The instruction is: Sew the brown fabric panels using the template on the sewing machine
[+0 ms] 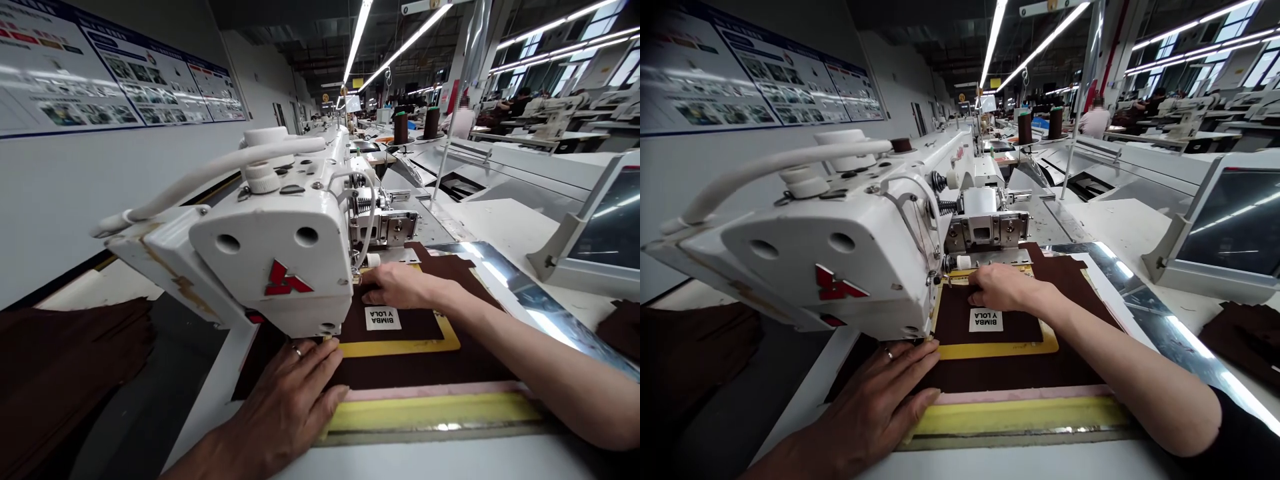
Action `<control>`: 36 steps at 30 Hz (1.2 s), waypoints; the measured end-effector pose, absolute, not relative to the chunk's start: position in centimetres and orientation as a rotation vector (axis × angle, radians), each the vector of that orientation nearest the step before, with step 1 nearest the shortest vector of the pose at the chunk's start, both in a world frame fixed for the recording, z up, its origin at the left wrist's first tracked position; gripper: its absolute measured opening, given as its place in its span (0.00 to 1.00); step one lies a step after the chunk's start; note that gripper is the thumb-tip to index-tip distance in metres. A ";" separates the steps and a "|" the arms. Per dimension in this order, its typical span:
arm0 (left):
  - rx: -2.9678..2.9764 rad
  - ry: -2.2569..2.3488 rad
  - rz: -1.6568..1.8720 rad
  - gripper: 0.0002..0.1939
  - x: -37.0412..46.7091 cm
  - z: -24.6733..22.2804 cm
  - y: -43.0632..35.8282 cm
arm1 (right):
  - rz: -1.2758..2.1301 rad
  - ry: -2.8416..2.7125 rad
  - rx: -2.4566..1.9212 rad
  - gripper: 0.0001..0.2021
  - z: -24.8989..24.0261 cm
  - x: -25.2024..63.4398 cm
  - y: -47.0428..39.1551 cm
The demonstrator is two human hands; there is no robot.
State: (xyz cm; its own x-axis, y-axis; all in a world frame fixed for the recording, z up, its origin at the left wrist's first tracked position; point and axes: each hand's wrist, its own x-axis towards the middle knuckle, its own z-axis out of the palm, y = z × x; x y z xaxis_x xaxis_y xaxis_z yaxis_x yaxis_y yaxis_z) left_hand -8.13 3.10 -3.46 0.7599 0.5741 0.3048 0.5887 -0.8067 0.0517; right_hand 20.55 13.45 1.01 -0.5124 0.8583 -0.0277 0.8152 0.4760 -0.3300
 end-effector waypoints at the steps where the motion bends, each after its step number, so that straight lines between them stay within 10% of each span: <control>1: -2.903 -0.969 -0.470 0.22 -8.2 -3.5 3.1 | 0.398 -2.563 -1.483 0.10 1.1 20.3 13.1; 14: -2.880 -0.935 -1.002 0.12 -8.3 -3.0 4.1 | 0.223 -2.697 -1.155 0.13 -0.3 17.6 8.4; 36: -2.912 -1.020 -0.490 0.17 -9.0 -2.3 5.0 | 0.231 -2.679 -1.246 0.21 -0.2 17.3 8.9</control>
